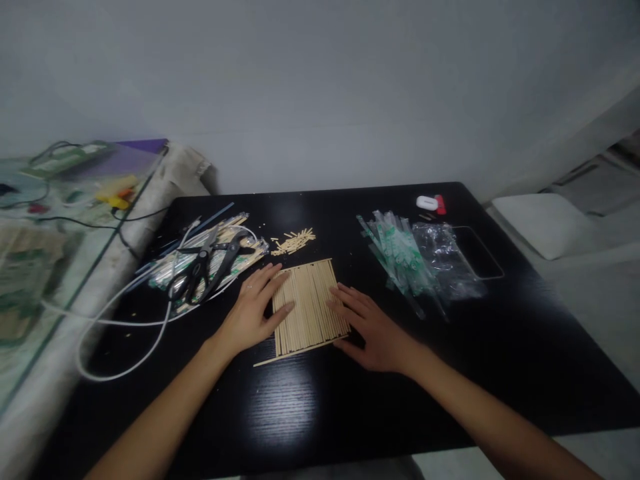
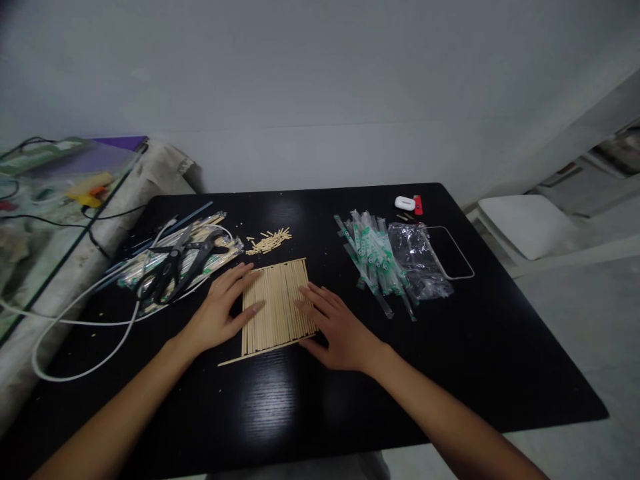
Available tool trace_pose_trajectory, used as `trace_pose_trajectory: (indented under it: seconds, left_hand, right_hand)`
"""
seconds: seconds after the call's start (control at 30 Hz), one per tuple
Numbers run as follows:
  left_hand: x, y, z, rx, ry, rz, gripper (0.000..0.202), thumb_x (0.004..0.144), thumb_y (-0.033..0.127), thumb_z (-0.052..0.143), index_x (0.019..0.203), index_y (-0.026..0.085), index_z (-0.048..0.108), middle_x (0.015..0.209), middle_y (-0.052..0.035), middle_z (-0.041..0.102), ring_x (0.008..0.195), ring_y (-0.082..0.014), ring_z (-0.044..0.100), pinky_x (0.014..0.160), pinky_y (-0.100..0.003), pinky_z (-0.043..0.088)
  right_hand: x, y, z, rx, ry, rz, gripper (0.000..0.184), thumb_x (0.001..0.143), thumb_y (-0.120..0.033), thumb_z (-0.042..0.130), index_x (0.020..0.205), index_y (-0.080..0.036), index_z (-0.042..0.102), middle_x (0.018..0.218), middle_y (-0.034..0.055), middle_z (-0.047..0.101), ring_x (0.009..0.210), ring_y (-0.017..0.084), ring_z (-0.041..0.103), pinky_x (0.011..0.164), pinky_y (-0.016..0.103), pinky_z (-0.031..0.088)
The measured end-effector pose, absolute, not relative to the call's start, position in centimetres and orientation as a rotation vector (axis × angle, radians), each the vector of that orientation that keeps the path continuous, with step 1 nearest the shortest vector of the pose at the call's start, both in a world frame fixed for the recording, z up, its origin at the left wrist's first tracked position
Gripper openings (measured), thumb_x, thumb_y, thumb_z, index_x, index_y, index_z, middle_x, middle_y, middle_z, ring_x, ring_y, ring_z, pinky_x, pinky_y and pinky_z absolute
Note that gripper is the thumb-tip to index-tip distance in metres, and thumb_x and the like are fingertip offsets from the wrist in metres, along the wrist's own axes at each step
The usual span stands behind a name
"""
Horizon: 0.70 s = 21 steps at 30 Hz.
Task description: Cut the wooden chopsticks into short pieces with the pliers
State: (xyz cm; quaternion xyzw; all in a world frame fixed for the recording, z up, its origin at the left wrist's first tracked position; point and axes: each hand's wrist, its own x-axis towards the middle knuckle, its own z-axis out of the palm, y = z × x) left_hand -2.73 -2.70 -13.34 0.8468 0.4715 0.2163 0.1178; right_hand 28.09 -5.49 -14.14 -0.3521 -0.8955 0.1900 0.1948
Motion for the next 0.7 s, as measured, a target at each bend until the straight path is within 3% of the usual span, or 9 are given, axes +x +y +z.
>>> trace_pose_trajectory:
  seconds: [0.1, 0.23, 0.4, 0.57, 0.7]
  left_hand:
    - [-3.2, -2.7, -12.7, 2.43, 1.39, 0.769, 0.043, 0.098, 0.036, 0.06, 0.138, 0.022, 0.053, 0.145, -0.0153, 0.055, 0.136, -0.0319, 0.051, 0.114, -0.054, 0.042]
    - [-4.4, -3.0, -11.9, 2.384, 1.354, 0.858, 0.009, 0.099, 0.028, 0.057, 0.101, 0.021, 0.061, 0.099, -0.0065, 0.067, 0.096, -0.0203, 0.064, 0.088, -0.037, 0.053]
    - [-4.9, -2.9, -11.7, 2.356, 1.305, 0.738, 0.023, 0.1, 0.029, 0.055, 0.078, 0.02, 0.056, 0.075, -0.0005, 0.059, 0.071, -0.0146, 0.057, 0.069, -0.029, 0.046]
    - [-4.8, -2.8, -11.4, 2.236, 1.291, 0.437, 0.037, 0.101, 0.038, 0.053, 0.069, 0.02, 0.051, 0.067, 0.0024, 0.053, 0.062, -0.0121, 0.052, 0.063, -0.027, 0.04]
    - [-5.5, -2.8, -10.8, 2.088, 1.272, 0.328, 0.036, 0.097, 0.043, 0.059, 0.07, 0.019, 0.056, 0.067, 0.0034, 0.055, 0.061, -0.0115, 0.051, 0.061, -0.025, 0.039]
  right_hand:
    - [28.2, -5.3, -14.2, -0.997, -2.489, 0.522, 0.072, 0.094, -0.033, 0.067, 0.159, -0.021, 0.036, 0.166, 0.0169, 0.035, 0.157, 0.031, 0.025, 0.123, 0.06, 0.031]
    - [28.3, -5.3, -14.4, -1.01, -2.488, 0.531, 0.078, 0.094, -0.033, 0.069, 0.161, -0.021, 0.031, 0.166, 0.0185, 0.033, 0.156, 0.033, 0.026, 0.122, 0.062, 0.031]
    - [28.3, -5.2, -14.5, -1.028, -2.489, 0.547, 0.078, 0.095, -0.037, 0.067, 0.162, -0.021, 0.029, 0.167, 0.019, 0.03, 0.156, 0.034, 0.027, 0.122, 0.063, 0.031]
    - [28.3, -5.2, -14.4, -1.062, -2.472, 0.569, 0.079, 0.095, -0.038, 0.067, 0.162, -0.022, 0.029, 0.167, 0.018, 0.03, 0.155, 0.034, 0.028, 0.121, 0.062, 0.033]
    - [28.3, -5.2, -14.4, -1.08, -2.474, 0.587, 0.078, 0.095, -0.04, 0.067, 0.161, -0.022, 0.03, 0.167, 0.0178, 0.03, 0.155, 0.034, 0.028, 0.121, 0.062, 0.033]
